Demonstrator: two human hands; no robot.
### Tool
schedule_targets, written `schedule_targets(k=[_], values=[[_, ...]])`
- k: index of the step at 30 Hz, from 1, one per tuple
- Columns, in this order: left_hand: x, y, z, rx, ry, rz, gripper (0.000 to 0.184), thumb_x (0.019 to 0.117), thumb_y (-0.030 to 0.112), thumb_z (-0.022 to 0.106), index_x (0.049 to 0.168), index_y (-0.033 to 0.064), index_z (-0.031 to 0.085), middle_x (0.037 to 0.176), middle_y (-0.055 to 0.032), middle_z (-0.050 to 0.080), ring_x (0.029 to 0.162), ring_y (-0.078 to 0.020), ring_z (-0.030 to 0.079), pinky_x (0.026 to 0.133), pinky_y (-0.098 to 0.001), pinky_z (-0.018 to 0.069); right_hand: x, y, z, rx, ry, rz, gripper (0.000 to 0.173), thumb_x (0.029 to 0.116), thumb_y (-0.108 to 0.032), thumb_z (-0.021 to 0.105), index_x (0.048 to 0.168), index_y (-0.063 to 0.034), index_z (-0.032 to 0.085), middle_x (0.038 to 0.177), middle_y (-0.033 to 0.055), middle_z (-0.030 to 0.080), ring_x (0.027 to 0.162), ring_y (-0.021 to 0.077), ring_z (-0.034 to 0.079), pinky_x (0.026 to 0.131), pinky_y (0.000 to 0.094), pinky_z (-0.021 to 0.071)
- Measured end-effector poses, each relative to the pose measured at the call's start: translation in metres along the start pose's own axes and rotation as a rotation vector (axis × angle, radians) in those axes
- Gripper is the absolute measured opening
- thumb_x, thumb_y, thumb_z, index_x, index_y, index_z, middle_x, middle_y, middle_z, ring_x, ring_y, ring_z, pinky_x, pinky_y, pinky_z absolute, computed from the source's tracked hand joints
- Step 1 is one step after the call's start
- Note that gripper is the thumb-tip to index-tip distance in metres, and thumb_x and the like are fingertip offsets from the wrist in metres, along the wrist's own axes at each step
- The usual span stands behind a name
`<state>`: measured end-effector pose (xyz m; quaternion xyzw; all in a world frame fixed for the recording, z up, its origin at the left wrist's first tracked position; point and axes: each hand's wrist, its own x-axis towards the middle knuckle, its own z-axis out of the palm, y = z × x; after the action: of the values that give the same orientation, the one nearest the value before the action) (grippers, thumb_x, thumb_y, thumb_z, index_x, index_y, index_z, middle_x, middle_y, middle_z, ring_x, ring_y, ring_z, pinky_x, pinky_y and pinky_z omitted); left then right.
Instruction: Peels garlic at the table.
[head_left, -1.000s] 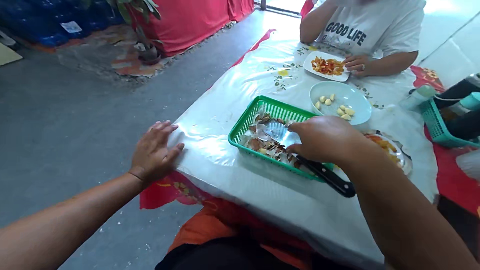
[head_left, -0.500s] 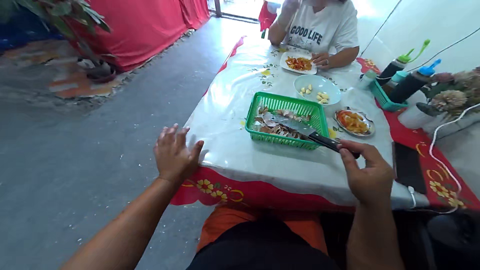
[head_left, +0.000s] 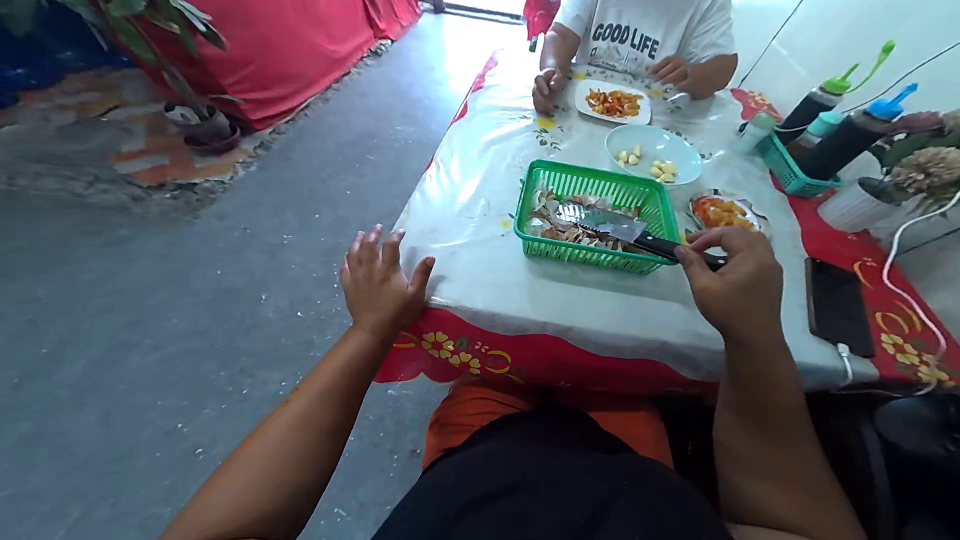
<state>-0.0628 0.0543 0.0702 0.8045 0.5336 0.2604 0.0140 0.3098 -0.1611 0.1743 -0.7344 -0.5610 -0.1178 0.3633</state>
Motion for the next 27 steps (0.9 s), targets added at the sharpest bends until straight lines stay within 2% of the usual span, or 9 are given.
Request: schedule_targets(k=[3, 8, 11, 13, 17, 19, 21, 24, 27], values=[[0.0, 0.001, 0.0, 0.001, -0.005, 0.004, 0.079, 0.0996, 0.067, 0.03, 0.149, 0.0086, 0.049, 0.159, -0.0241, 0.037, 0.149, -0.0471, 0.028, 0.113, -0.0702, 0.0268, 0.036, -0.002, 0.006, -0.181, -0.276, -0.008, 0.035, 0.0997, -0.032, 0.065, 0.106, 0.0017, 0.072, 0.11, 0.0259, 0.069, 0.111, 0.0481, 0.062, 0.092, 0.0668, 0.0462], [0.006, 0.005, -0.027, -0.099, -0.172, -0.036, 0.074, 0.0997, 0.061, 0.044, 0.15, 0.0064, 0.047, 0.161, -0.0255, 0.031, 0.15, -0.0498, 0.025, 0.11, -0.0748, 0.0272, 0.095, -0.009, 0.031, -0.445, -0.891, 0.143, 0.04, 0.097, -0.033, 0.07, 0.132, -0.0145, 0.066, 0.115, 0.0192, 0.07, 0.11, 0.0424, 0.066, 0.089, 0.0665, 0.0501], [0.034, 0.021, -0.056, -0.139, -0.131, 0.056, 0.069, 0.0927, 0.046, 0.069, 0.144, 0.003, 0.053, 0.157, -0.0291, 0.036, 0.144, -0.0546, 0.031, 0.107, -0.0763, 0.0299, 0.115, 0.002, 0.02, -0.422, -0.92, 0.059, 0.035, 0.0985, -0.025, 0.065, 0.132, -0.0182, 0.068, 0.112, 0.0178, 0.072, 0.107, 0.0418, 0.066, 0.087, 0.0676, 0.0489], [0.06, 0.039, -0.065, -0.178, -0.074, 0.196, 0.055, 0.0926, 0.037, 0.073, 0.133, 0.002, 0.062, 0.148, -0.0282, 0.048, 0.136, -0.0528, 0.043, 0.107, -0.0721, 0.0352, 0.125, 0.018, 0.005, -0.293, -0.89, 0.058, 0.028, 0.1012, -0.022, 0.062, 0.128, -0.0197, 0.07, 0.101, 0.0152, 0.072, 0.093, 0.0364, 0.067, 0.081, 0.0643, 0.05], [0.107, 0.107, -0.066, -0.305, -0.205, 0.433, 0.03, 0.0947, 0.021, 0.074, 0.117, 0.0018, 0.071, 0.114, -0.0199, 0.07, 0.106, -0.0386, 0.068, 0.093, -0.0613, 0.0534, 0.122, 0.044, -0.011, 0.154, -0.786, 0.246, 0.023, 0.1088, -0.015, 0.047, 0.119, -0.009, 0.068, 0.079, 0.009, 0.07, 0.057, 0.0178, 0.064, 0.055, 0.0356, 0.0557], [0.124, 0.143, -0.054, -0.299, -0.39, 0.611, 0.022, 0.093, 0.019, 0.075, 0.111, 0.0062, 0.073, 0.105, -0.0122, 0.073, 0.095, -0.0296, 0.071, 0.086, -0.0562, 0.0574, 0.112, 0.054, -0.008, 0.424, -0.745, 0.339, 0.025, 0.109, -0.012, 0.04, 0.113, -0.0063, 0.064, 0.072, 0.0068, 0.065, 0.053, 0.0127, 0.06, 0.05, 0.0257, 0.0524], [0.136, 0.173, -0.037, -0.23, -0.571, 0.764, 0.023, 0.0881, 0.018, 0.08, 0.11, 0.0126, 0.075, 0.107, -0.0069, 0.071, 0.097, -0.0246, 0.069, 0.085, -0.0517, 0.0575, 0.104, 0.061, 0.002, 0.614, -0.709, 0.359, 0.027, 0.1071, -0.014, 0.039, 0.113, -0.0071, 0.064, 0.07, 0.0042, 0.063, 0.053, 0.0105, 0.061, 0.05, 0.0235, 0.0547], [0.151, 0.197, 0.001, -0.05, -0.841, 0.92, 0.043, 0.082, 0.026, 0.085, 0.122, 0.0193, 0.072, 0.123, -0.0104, 0.064, 0.111, -0.031, 0.063, 0.089, -0.0564, 0.0542, 0.098, 0.067, 0.011, 0.701, -0.734, 0.323, 0.024, 0.1032, -0.021, 0.042, 0.108, -0.0112, 0.064, 0.071, -0.0012, 0.064, 0.056, 0.0081, 0.062, 0.051, 0.0224, 0.0553], [0.166, 0.211, 0.017, 0.036, -1.012, 1.025, 0.048, 0.0874, 0.013, 0.076, 0.133, 0.0071, 0.062, 0.131, -0.023, 0.058, 0.113, -0.0451, 0.061, 0.087, -0.0662, 0.051, 0.096, 0.072, 0.014, 0.741, -0.739, 0.261, 0.024, 0.102, -0.027, 0.046, 0.109, -0.0176, 0.067, 0.075, -0.0075, 0.066, 0.058, 0.0038, 0.063, 0.051, 0.02, 0.0549]])
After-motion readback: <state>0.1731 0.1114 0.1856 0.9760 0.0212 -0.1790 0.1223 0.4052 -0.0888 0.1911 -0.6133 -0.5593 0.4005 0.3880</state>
